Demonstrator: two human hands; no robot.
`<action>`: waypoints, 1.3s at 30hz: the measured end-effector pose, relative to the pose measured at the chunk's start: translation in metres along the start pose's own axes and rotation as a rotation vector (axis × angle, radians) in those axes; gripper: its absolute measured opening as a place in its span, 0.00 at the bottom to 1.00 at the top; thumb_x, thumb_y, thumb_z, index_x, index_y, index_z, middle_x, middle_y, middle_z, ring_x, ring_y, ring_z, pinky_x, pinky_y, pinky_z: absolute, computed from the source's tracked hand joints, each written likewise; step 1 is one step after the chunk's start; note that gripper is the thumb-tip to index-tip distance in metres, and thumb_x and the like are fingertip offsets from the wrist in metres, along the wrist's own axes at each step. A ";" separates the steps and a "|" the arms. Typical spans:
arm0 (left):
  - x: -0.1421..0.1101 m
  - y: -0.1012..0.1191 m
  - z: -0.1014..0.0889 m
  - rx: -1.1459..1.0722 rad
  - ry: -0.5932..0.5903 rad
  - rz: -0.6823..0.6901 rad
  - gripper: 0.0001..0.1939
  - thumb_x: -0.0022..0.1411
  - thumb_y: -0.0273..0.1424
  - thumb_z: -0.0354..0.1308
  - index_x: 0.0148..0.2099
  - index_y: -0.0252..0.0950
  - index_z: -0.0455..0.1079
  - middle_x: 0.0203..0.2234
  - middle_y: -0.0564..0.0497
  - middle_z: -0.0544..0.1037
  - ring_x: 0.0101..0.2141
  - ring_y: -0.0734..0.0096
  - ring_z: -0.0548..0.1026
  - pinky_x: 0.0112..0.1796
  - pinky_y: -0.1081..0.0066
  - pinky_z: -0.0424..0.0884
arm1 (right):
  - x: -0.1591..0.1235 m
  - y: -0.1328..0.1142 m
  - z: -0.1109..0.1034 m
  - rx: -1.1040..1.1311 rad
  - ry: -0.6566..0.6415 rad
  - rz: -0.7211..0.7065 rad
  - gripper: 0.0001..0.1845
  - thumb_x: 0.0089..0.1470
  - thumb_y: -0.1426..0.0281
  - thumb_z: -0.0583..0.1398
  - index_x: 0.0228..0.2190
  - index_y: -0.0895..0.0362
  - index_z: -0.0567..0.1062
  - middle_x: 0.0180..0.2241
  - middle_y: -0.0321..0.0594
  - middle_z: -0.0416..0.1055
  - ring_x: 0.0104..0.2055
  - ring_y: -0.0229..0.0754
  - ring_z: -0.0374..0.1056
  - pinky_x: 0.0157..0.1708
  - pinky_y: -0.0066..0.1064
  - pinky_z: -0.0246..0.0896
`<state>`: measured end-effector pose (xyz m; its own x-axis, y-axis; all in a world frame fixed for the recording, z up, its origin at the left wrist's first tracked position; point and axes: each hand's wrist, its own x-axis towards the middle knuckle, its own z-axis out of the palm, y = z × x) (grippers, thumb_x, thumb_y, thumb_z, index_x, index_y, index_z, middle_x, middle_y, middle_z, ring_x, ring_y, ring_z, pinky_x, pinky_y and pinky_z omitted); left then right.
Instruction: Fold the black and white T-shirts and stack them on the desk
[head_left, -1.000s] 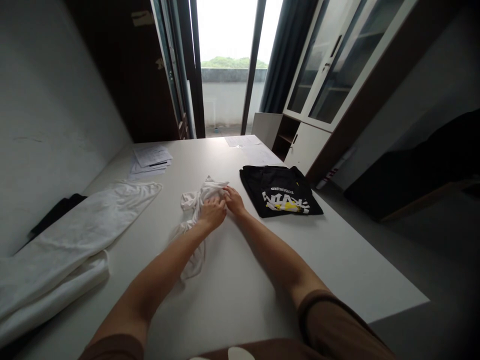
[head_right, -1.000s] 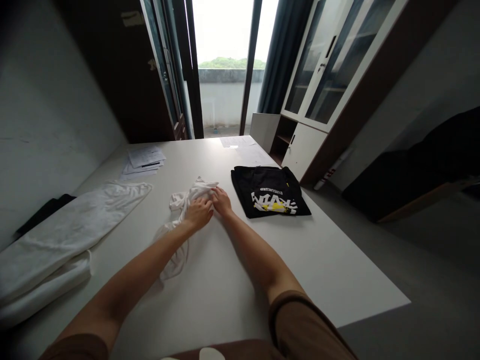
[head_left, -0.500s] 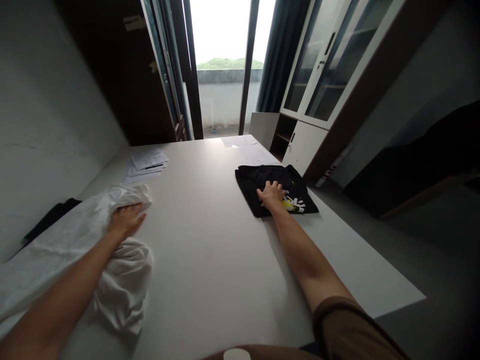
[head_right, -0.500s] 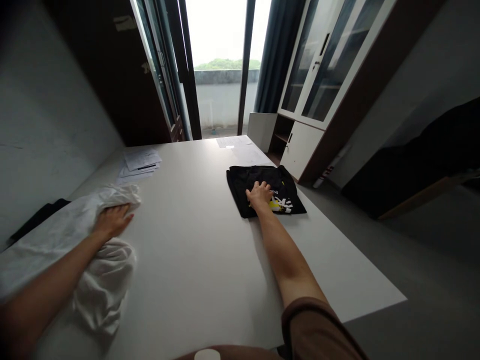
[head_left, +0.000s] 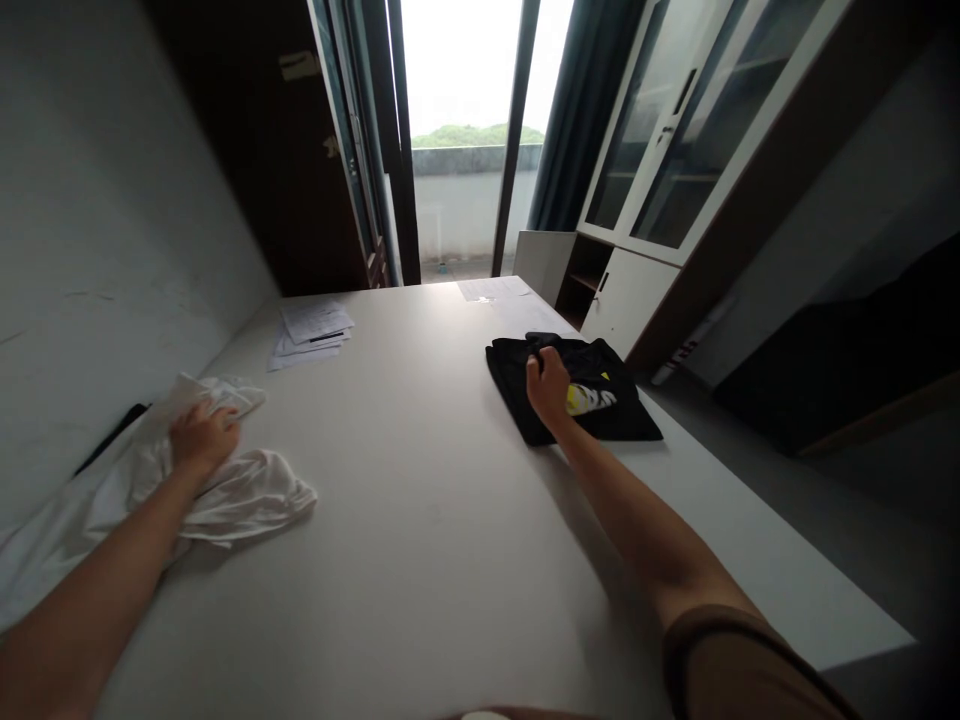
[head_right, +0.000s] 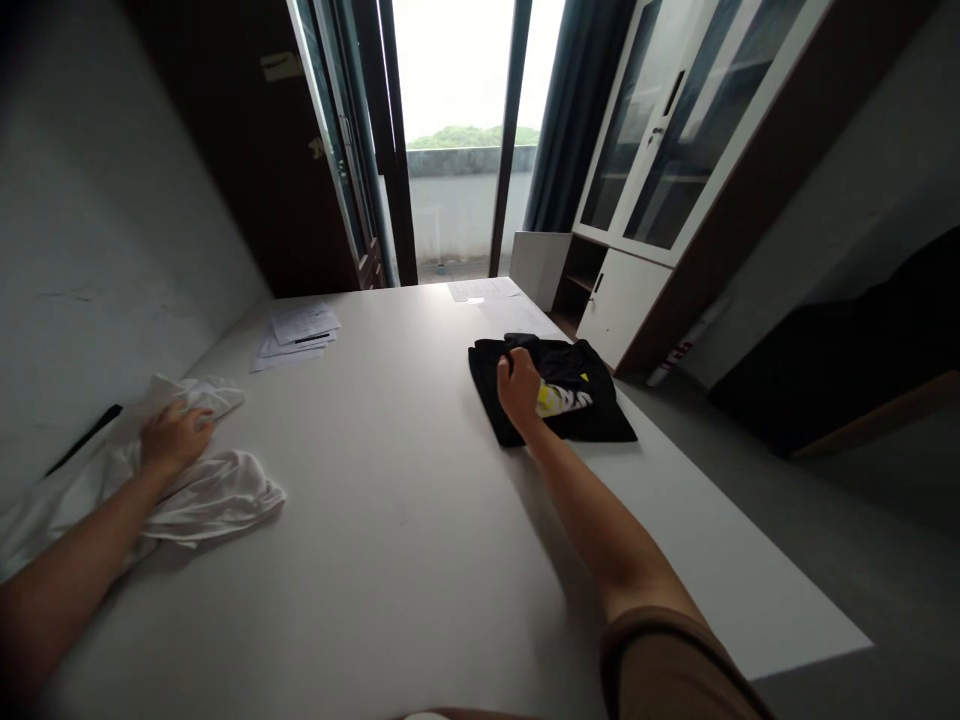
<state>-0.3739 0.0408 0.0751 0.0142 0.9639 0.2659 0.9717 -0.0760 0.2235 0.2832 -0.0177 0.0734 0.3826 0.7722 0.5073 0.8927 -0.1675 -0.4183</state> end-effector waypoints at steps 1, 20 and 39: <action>0.005 0.026 0.009 -0.024 0.009 0.044 0.22 0.64 0.35 0.51 0.53 0.25 0.73 0.63 0.29 0.66 0.65 0.40 0.59 0.64 0.41 0.51 | -0.017 -0.016 0.001 0.120 0.046 -0.140 0.13 0.69 0.67 0.48 0.42 0.57 0.71 0.43 0.50 0.71 0.47 0.48 0.67 0.50 0.38 0.60; -0.155 0.277 0.045 -0.214 -0.304 0.514 0.39 0.61 0.47 0.63 0.71 0.44 0.61 0.64 0.39 0.65 0.63 0.43 0.63 0.62 0.47 0.60 | -0.105 -0.075 0.033 0.279 -0.359 -0.286 0.09 0.67 0.64 0.56 0.41 0.53 0.75 0.37 0.41 0.75 0.36 0.44 0.67 0.39 0.32 0.59; -0.149 0.263 -0.053 0.086 -0.541 0.488 0.22 0.74 0.46 0.45 0.40 0.42 0.76 0.38 0.47 0.82 0.39 0.59 0.79 0.38 0.66 0.69 | -0.094 -0.132 0.108 0.585 -0.431 -0.370 0.18 0.66 0.66 0.55 0.54 0.52 0.75 0.53 0.43 0.75 0.55 0.46 0.68 0.57 0.38 0.61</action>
<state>-0.1327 -0.1364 0.1441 0.5428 0.8184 -0.1886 0.8398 -0.5301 0.1172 0.1038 -0.0022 -0.0008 -0.1439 0.9028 0.4054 0.6287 0.3997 -0.6670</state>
